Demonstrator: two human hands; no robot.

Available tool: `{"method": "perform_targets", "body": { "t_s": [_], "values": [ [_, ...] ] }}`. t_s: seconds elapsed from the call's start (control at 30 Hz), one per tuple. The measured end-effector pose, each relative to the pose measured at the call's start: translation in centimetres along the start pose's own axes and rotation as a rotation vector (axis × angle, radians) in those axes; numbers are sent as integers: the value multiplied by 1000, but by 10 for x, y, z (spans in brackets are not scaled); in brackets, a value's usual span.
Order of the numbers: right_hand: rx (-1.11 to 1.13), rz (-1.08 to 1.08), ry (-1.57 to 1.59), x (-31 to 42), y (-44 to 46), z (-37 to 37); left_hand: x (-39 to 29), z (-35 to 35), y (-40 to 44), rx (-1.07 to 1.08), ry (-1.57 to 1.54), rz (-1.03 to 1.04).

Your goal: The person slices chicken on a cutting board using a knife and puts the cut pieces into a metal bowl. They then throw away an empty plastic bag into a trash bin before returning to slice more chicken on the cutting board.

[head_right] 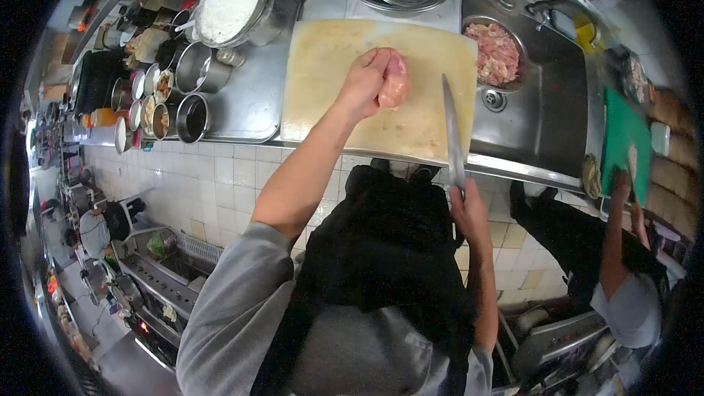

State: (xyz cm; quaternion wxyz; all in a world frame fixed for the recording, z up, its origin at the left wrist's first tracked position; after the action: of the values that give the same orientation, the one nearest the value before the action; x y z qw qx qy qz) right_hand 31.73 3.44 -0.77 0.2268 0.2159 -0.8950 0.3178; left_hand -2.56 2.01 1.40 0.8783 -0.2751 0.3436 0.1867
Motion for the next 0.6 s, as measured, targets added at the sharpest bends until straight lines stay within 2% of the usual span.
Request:
{"method": "perform_targets", "body": {
  "t_s": [0.07, 0.1, 0.13, 0.17, 0.23, 0.37, 0.43, 0.47, 0.53, 0.6],
  "values": [
    [3, 15, 4, -1, 11, 3, -1, 9, 1, 54, -82, -67],
    [16, 22, 13, 0, 16, 5, -1, 4, 7, 16, 108, -19],
    [76, 126, 8, 17, 14, -3, -1, -1, 11, -22, 297, 31],
    [71, 133, 3, 14, 16, -3, 3, -8, 12, -16, 291, 27],
    [-60, -10, -41, 18, 16, -6, -9, -12, 4, -147, 1217, 625],
    [-176, -123, -116, 39, 13, -17, 21, -10, -5, 26, 1075, 745],
    [-161, -161, -224, 46, 18, -17, 38, -5, -9, 138, 1219, 809],
    [-162, -156, -227, 49, 18, -18, 43, -7, -9, 141, 1214, 807],
    [-106, -157, -313, 54, 17, -16, 49, -11, -8, 127, 1395, 756],
    [-105, -152, -317, 48, 18, -12, 51, -13, -6, 132, 1397, 714]
  ]
}}
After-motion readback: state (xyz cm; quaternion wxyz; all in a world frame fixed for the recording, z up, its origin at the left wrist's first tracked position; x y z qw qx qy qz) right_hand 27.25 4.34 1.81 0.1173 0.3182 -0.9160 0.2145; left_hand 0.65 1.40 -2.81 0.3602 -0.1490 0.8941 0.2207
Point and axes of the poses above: each hand's wrist, its own y-axis towards the middle knuckle, its own z-axis out of the palm, x = y × z, the point moved 4 cm from there along y, towards the middle knuckle, and after that the axes turned 11 degrees about -y, right-handed, at the moved point
